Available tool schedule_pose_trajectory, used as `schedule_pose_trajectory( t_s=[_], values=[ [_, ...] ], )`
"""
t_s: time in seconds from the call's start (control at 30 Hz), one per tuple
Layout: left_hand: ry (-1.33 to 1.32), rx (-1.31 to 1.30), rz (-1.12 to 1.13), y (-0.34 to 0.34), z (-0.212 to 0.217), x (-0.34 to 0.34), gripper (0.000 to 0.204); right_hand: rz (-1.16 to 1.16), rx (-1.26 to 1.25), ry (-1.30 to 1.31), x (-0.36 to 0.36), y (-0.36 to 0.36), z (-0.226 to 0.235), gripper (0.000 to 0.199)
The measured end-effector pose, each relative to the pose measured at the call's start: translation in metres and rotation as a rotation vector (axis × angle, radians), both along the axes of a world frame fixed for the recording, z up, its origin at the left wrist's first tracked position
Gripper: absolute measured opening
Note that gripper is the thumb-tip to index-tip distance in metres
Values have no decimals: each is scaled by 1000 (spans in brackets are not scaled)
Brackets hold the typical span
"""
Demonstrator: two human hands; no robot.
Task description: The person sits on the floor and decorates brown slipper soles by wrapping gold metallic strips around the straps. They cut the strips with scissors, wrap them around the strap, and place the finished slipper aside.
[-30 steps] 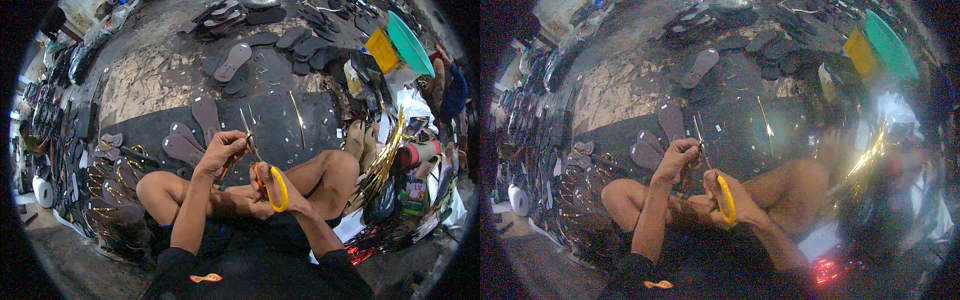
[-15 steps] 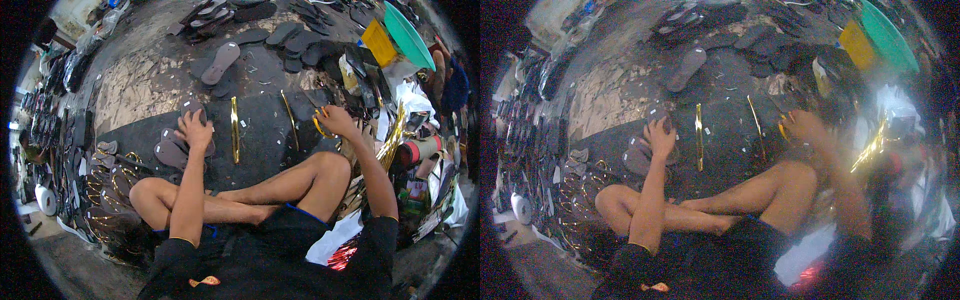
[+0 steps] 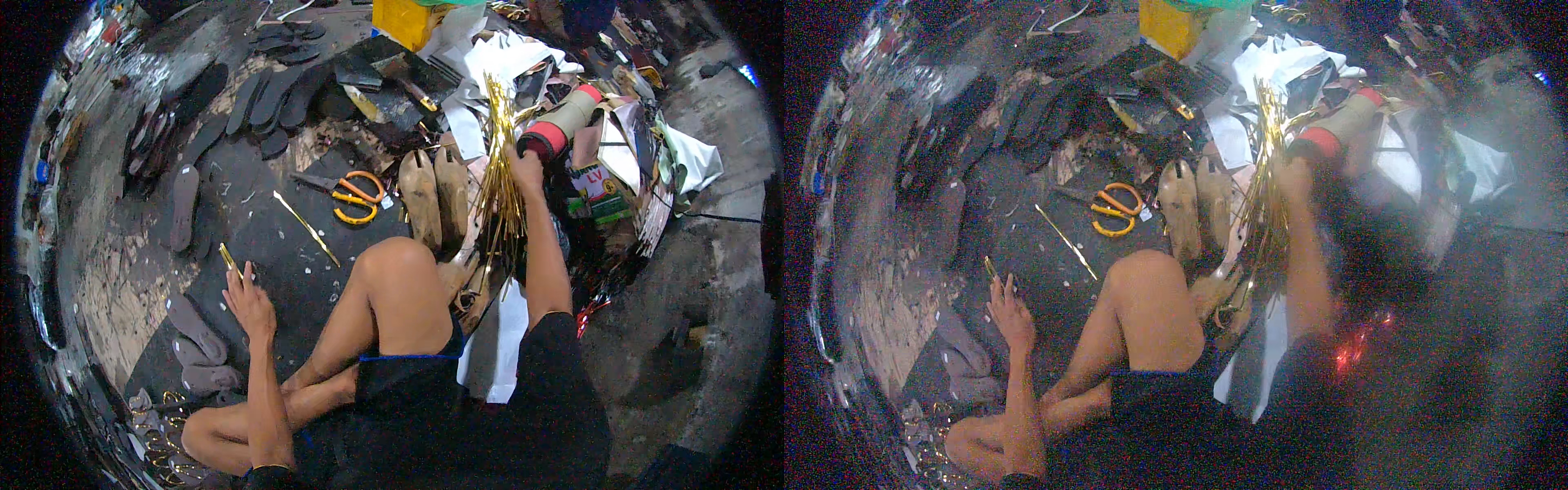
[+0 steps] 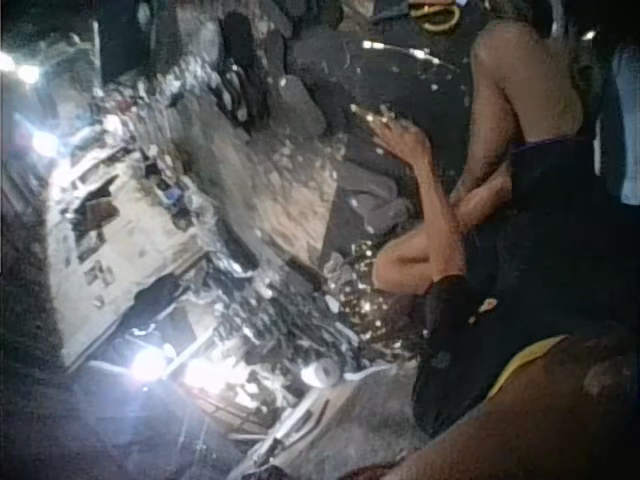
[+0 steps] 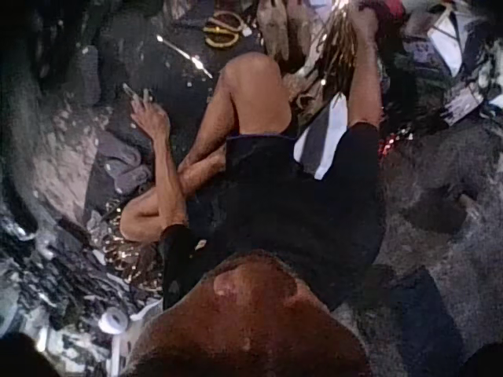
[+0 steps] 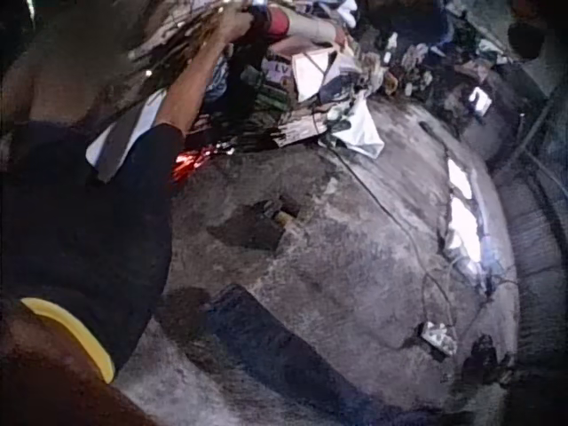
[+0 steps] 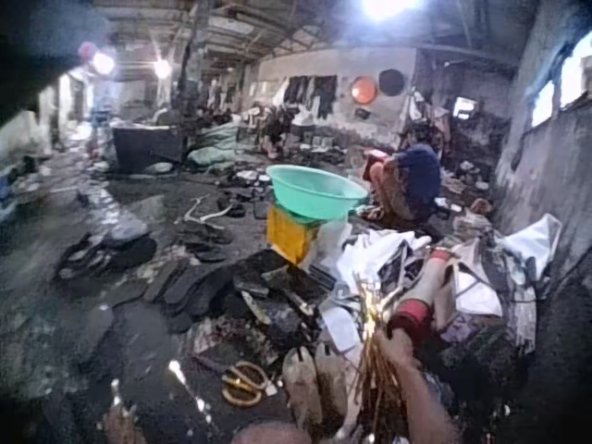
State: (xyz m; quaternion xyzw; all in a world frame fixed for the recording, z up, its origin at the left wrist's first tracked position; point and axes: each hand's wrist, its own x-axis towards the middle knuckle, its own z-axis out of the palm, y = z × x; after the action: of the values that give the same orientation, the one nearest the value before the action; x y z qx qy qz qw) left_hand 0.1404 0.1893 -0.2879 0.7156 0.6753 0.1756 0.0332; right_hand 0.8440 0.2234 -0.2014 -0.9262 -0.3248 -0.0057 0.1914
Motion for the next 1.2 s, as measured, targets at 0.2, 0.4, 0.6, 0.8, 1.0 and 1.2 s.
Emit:
schedule_pose_trajectory(
  t_s=[0.2,0.4,0.6,0.8,1.0,1.2],
  values=[
    [76,-73,204,-4,10,-104,70,40,-252,61,-70,23,11,74],
    [23,95,255,-16,-9,-150,65,-5,-336,1,-61,32,53,63],
    [-3,94,308,-11,-12,-147,62,164,-21,338,-13,10,63,45],
    [-75,81,281,0,-24,-140,63,172,315,1217,43,-10,91,21],
    [-113,182,387,-5,-5,-146,65,331,750,1591,-76,0,174,21],
    [-721,82,-129,49,205,-57,63,750,1013,1197,-305,28,275,29]
  ],
)
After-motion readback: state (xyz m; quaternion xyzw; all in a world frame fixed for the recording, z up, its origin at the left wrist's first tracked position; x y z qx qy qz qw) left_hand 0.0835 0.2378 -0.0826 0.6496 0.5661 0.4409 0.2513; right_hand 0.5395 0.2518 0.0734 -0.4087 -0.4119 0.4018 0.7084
